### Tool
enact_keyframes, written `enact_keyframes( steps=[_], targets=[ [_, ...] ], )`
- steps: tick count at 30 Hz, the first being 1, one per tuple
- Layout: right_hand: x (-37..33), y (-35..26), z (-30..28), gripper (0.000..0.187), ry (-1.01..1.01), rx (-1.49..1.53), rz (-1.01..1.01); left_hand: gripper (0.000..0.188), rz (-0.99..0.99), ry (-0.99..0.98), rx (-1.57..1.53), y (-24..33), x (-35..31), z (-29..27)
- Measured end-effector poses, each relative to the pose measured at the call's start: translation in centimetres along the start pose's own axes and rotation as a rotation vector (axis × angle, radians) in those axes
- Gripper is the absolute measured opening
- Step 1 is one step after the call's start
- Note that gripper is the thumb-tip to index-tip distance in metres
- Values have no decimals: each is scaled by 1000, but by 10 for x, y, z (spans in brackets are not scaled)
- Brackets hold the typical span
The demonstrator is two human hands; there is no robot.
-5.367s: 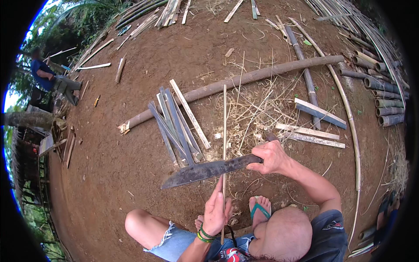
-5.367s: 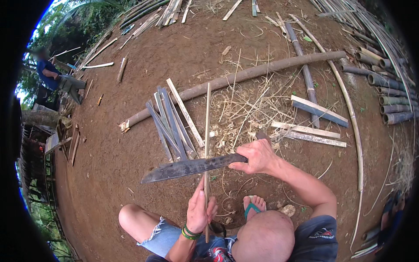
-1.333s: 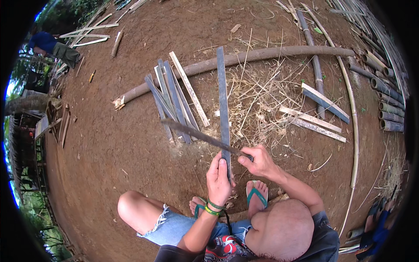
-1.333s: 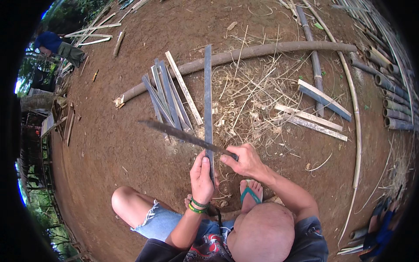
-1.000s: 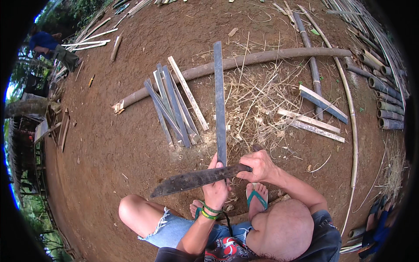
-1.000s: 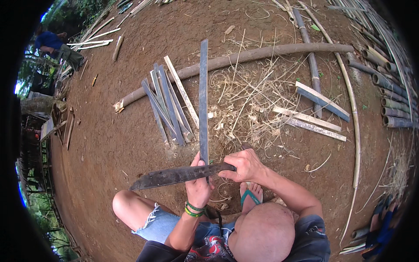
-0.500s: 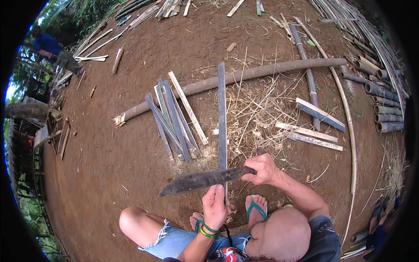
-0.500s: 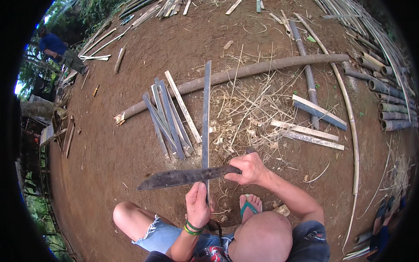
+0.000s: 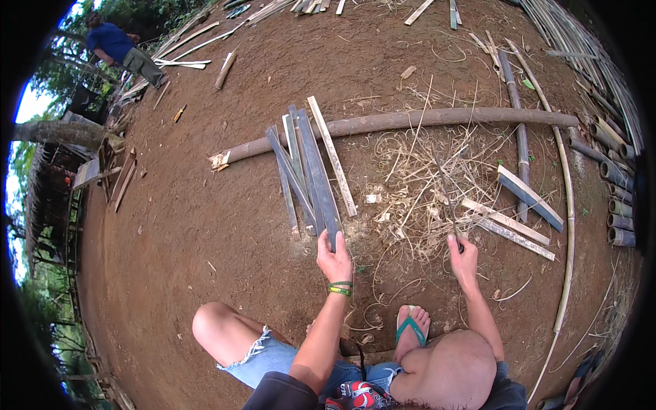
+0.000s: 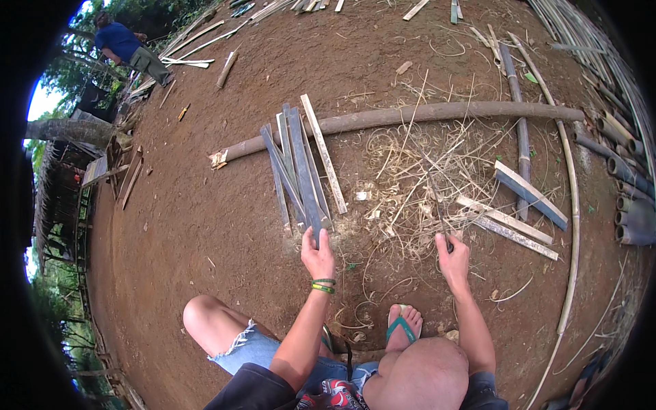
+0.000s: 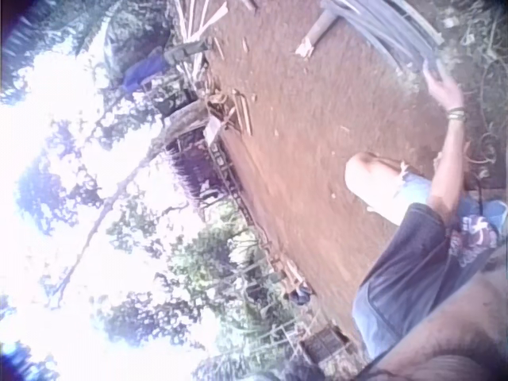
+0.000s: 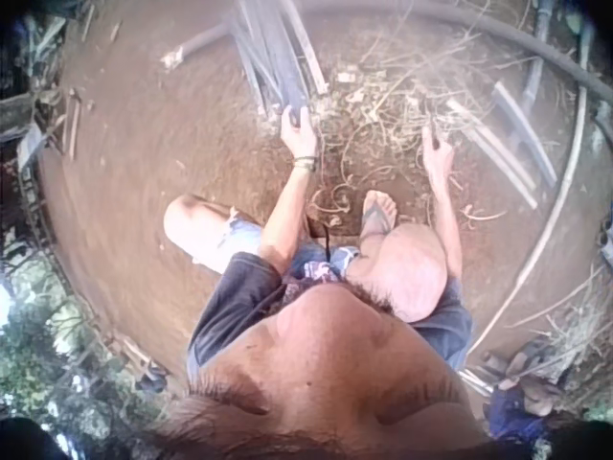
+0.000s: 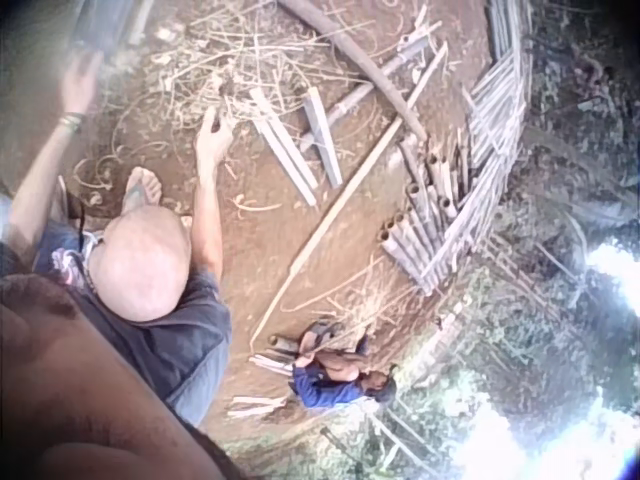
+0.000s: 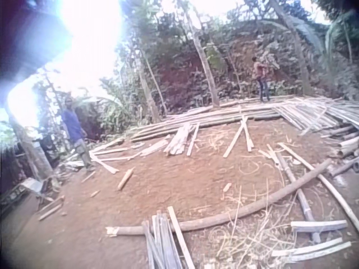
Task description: The person sits on the ground and uses a machete to shave thin strips from bamboo pieces. They repeatedly hold a bamboo strip and scrape it with the blade to thin it down, then set the finished piece aside and pick up another.
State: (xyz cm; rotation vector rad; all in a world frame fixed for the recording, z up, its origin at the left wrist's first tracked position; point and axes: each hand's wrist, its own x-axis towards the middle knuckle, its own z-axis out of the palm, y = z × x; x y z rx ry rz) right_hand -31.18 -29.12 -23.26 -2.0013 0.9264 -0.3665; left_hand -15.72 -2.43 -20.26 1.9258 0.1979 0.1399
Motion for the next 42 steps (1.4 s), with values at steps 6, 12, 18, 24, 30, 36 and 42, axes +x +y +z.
enact_keyframes(
  steps=[6,12,18,24,30,36,42],
  targets=[
    [-59,25,-18,42,35,18,170,53,127,94,379,-33,98,23],
    [-52,38,-63,42,131,-69,267,61,187,-16,994,-84,112,27],
    [0,59,-106,40,339,-86,302,74,345,48,1014,-62,87,35],
    [102,46,-131,43,456,-340,232,75,552,-14,865,-35,79,60],
    [185,60,-133,45,298,-598,146,71,678,-185,714,-5,57,101],
    [187,70,-140,37,175,-730,20,67,676,-328,628,6,37,116],
    [161,31,-147,35,268,-596,-275,56,730,-437,288,14,32,122]
  ],
)
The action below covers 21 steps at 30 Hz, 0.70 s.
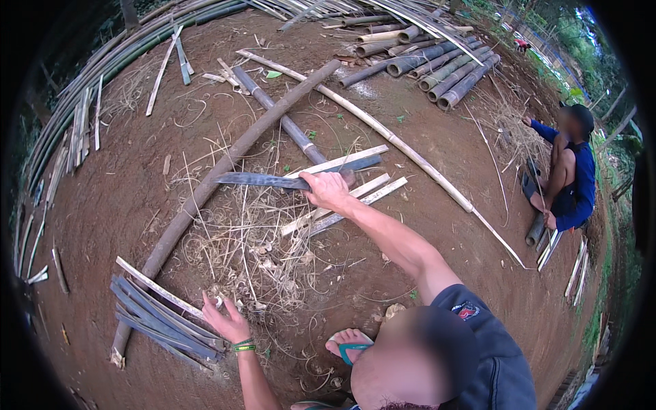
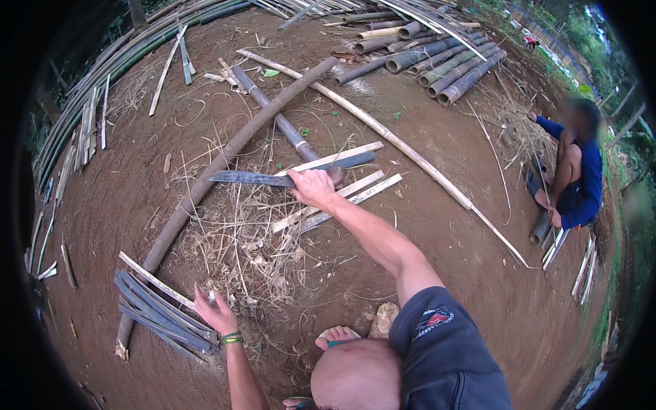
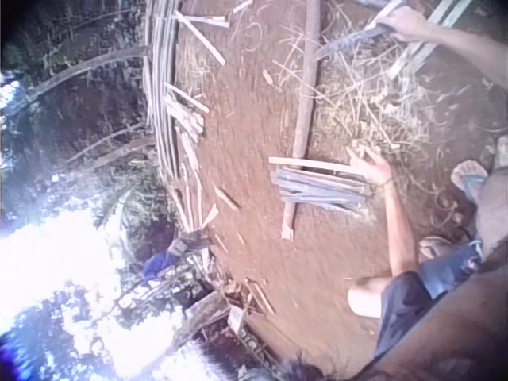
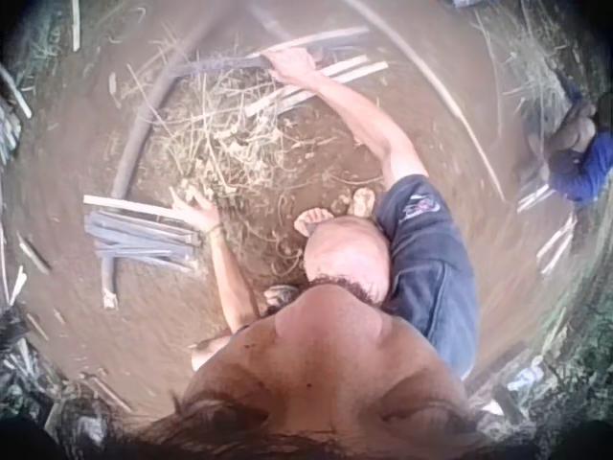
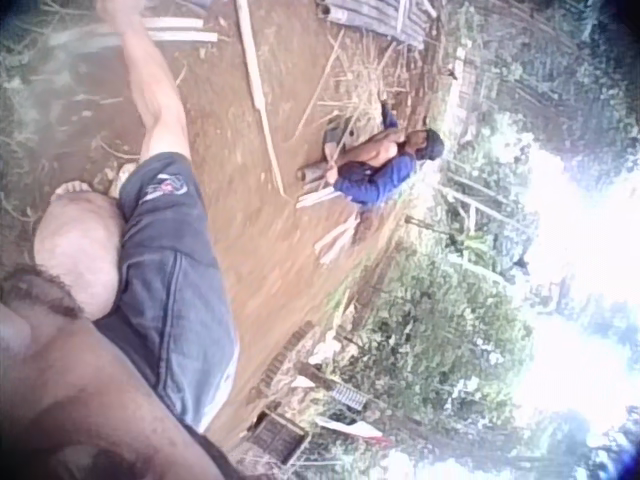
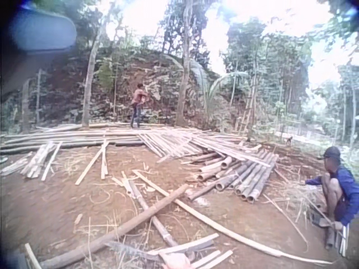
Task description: The person sits on the ground and uses a machete to shave thin strips from bamboo pieces. They repeatedly hold a bamboo strip and scrape it with the blade to thin it down, then set the finished piece aside and pick up another.
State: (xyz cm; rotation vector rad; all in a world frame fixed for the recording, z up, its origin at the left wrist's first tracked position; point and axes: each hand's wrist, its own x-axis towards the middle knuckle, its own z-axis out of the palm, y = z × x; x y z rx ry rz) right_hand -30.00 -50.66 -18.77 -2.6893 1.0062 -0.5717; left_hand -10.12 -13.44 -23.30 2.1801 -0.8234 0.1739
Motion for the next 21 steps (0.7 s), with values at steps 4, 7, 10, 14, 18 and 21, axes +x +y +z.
enact_keyframes(
  steps=[4,7,10,14,18,21],
  targets=[
    [1,-76,-52,33,28,190,-91,42,-39,-41,-387,34,12,-2],
    [-5,-139,-88,31,32,406,-164,40,-55,-72,-667,92,27,-16],
    [-12,-194,-100,31,79,539,-233,45,-33,-1,-894,150,46,-40],
    [-24,-244,-96,33,128,716,-287,48,-125,129,-1087,162,57,-63],
    [-33,-264,-98,35,-44,854,-276,41,-239,244,-1051,167,60,-83],
    [-38,-270,-92,38,-108,964,-297,34,-251,276,-1027,147,64,-89]
  ],
)
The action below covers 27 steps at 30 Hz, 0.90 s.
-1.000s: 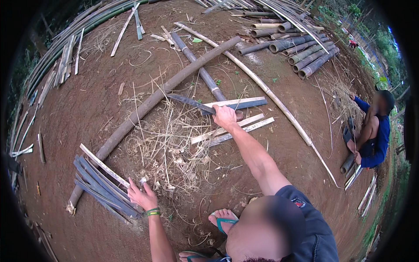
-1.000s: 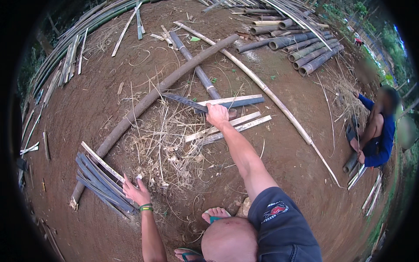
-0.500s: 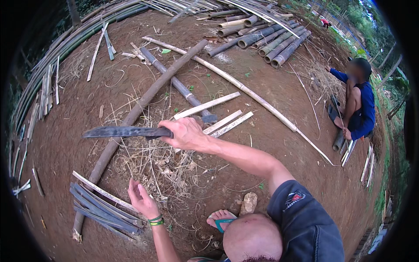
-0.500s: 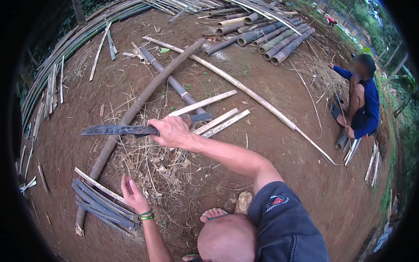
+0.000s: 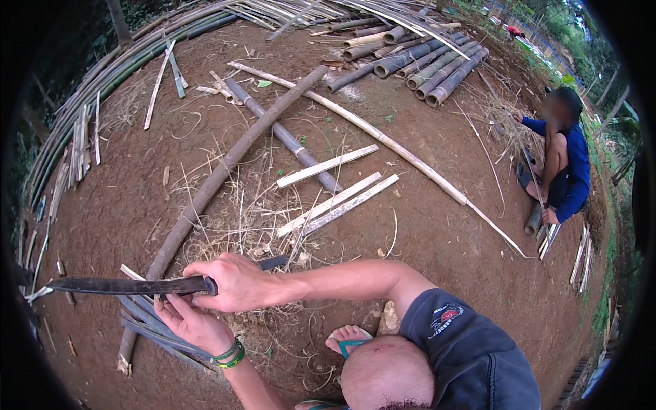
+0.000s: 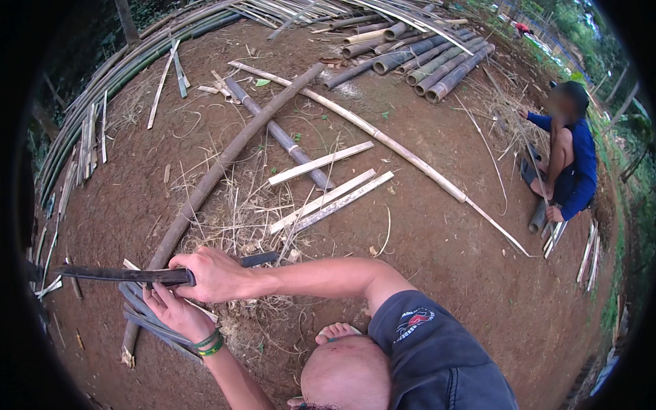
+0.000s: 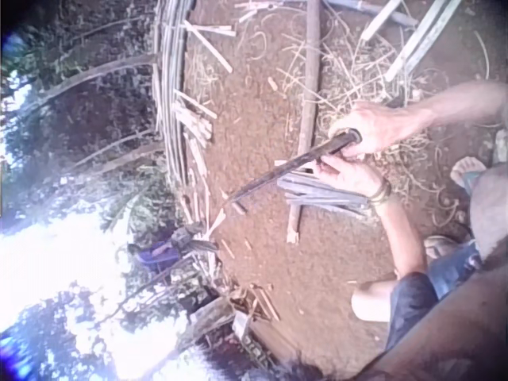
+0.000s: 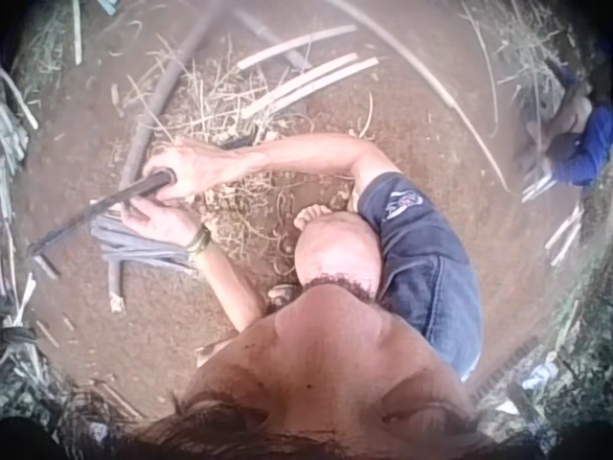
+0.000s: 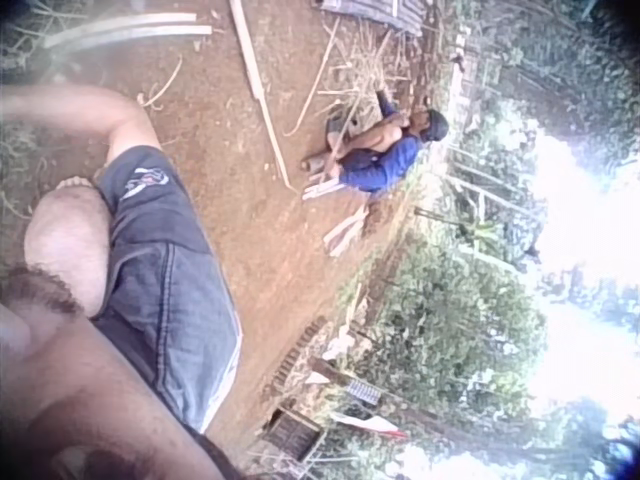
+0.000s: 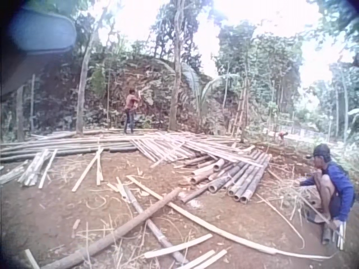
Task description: The person sits on the ground and uses a machete to shave thin strips from bamboo pieces. They repeatedly hold a bamboo strip and scrape it with the blade to thin it down, then set the finished piece aside and pick up another.
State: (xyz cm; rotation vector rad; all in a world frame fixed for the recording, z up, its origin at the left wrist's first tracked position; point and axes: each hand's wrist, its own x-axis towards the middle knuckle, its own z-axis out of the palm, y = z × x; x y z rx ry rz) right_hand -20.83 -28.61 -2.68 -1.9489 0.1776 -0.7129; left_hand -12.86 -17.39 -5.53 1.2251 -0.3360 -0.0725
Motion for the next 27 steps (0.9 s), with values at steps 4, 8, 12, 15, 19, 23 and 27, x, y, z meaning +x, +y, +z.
enact_keyframes(
  steps=[4,8,12,15,19,23,27],
  targets=[
    [-7,-23,-12,42,-1,210,185,27,11,50,-127,8,23,-25],
    [-25,-12,-16,38,45,128,170,22,136,-14,-362,39,45,-38],
    [-36,-4,-19,34,63,182,221,28,258,-68,-390,71,65,-56],
    [-47,5,-14,35,39,164,294,29,303,-118,-377,75,69,-56],
    [-70,28,-3,35,6,119,430,29,298,-203,-230,48,74,-61],
    [-102,56,3,40,-83,13,612,33,231,-155,-81,40,60,-55],
    [-113,58,10,50,-135,77,700,31,245,-247,33,39,62,-73]
  ],
)
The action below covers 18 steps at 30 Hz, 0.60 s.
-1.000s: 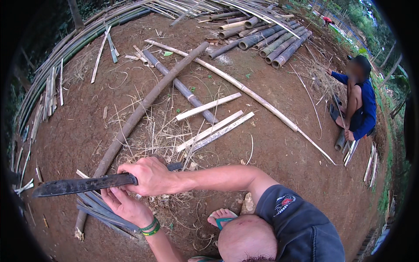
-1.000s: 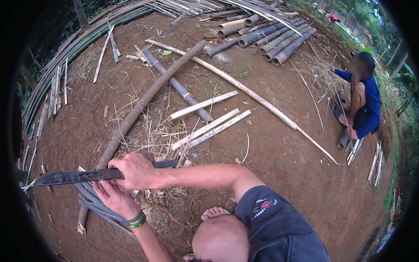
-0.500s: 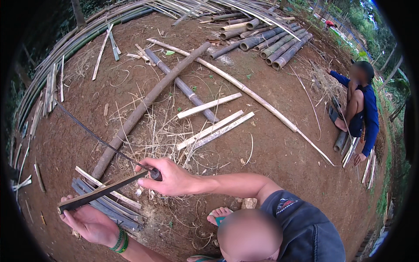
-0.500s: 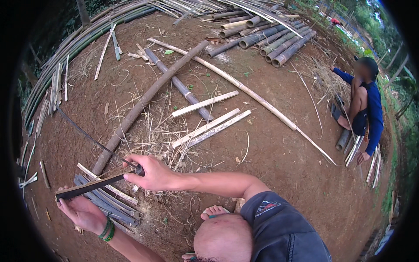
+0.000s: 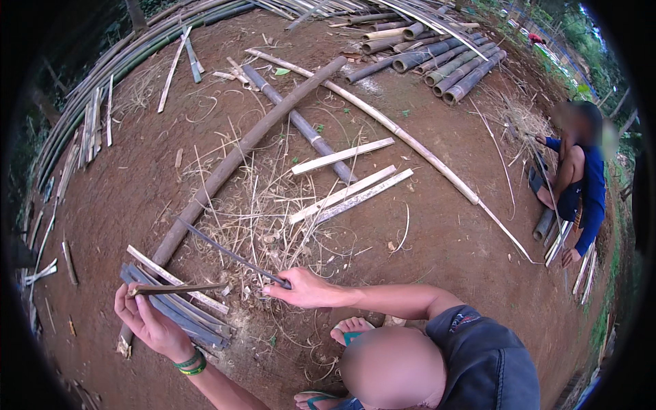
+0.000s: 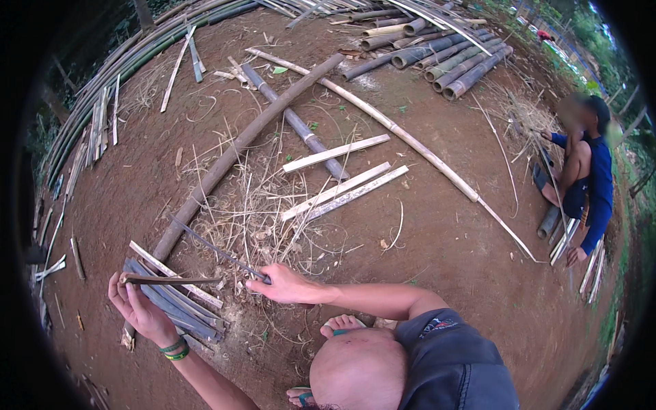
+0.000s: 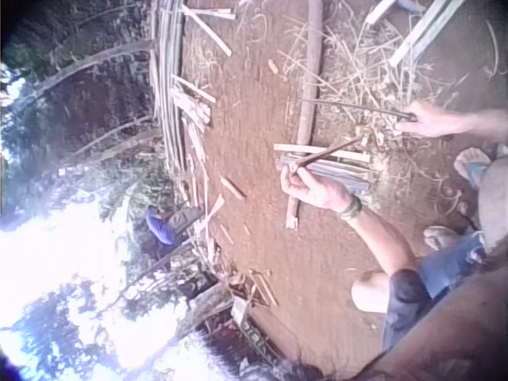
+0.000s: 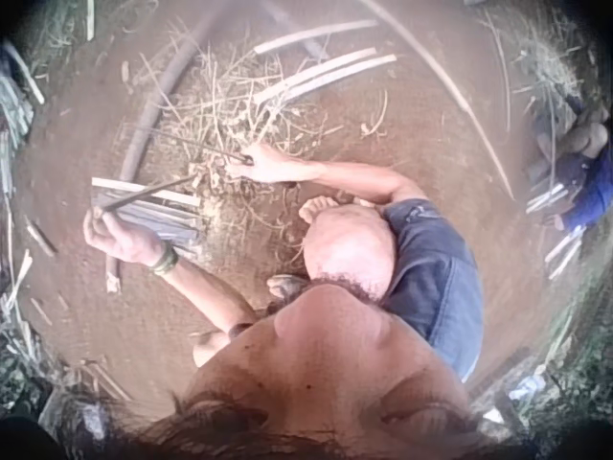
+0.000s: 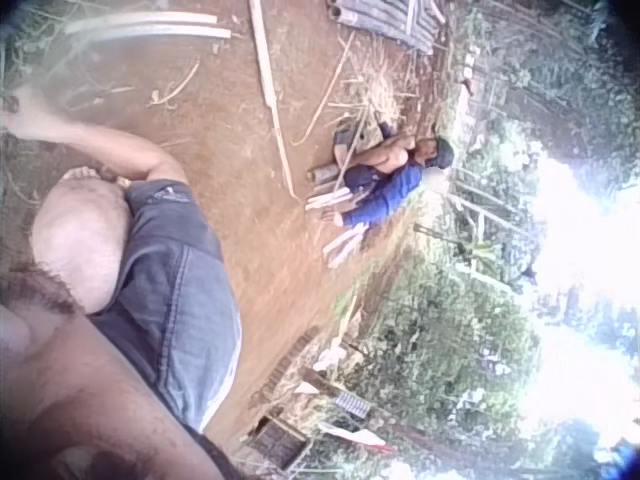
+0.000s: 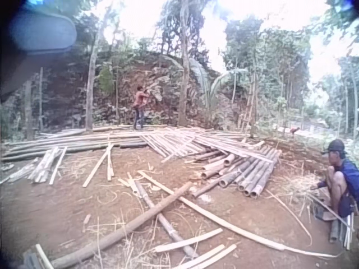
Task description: The person sits on the ground and uses a machete to shave thin strips from bamboo pieces. They repeatedly hold a bamboo strip and scrape it with the blade to thin it down, then set the finished piece aside and pick up another.
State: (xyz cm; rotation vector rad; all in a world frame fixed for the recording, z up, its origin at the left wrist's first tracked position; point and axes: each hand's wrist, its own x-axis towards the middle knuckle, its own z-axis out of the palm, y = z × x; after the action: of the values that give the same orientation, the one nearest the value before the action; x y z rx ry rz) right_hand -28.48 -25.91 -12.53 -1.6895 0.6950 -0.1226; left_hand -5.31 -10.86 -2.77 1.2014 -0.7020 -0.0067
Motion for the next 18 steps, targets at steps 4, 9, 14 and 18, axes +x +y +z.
enact_keyframes(
  steps=[4,9,14,18],
  targets=[
    [-6,-11,0,51,-39,202,-47,21,46,-152,279,16,0,1],
    [-21,-62,-8,44,-158,403,-173,14,45,-240,342,42,-8,13],
    [-31,-99,-16,45,-291,358,-194,20,35,-362,379,52,-24,10],
    [-38,-110,-25,47,-338,241,-230,22,115,-401,394,52,-30,12]
  ],
)
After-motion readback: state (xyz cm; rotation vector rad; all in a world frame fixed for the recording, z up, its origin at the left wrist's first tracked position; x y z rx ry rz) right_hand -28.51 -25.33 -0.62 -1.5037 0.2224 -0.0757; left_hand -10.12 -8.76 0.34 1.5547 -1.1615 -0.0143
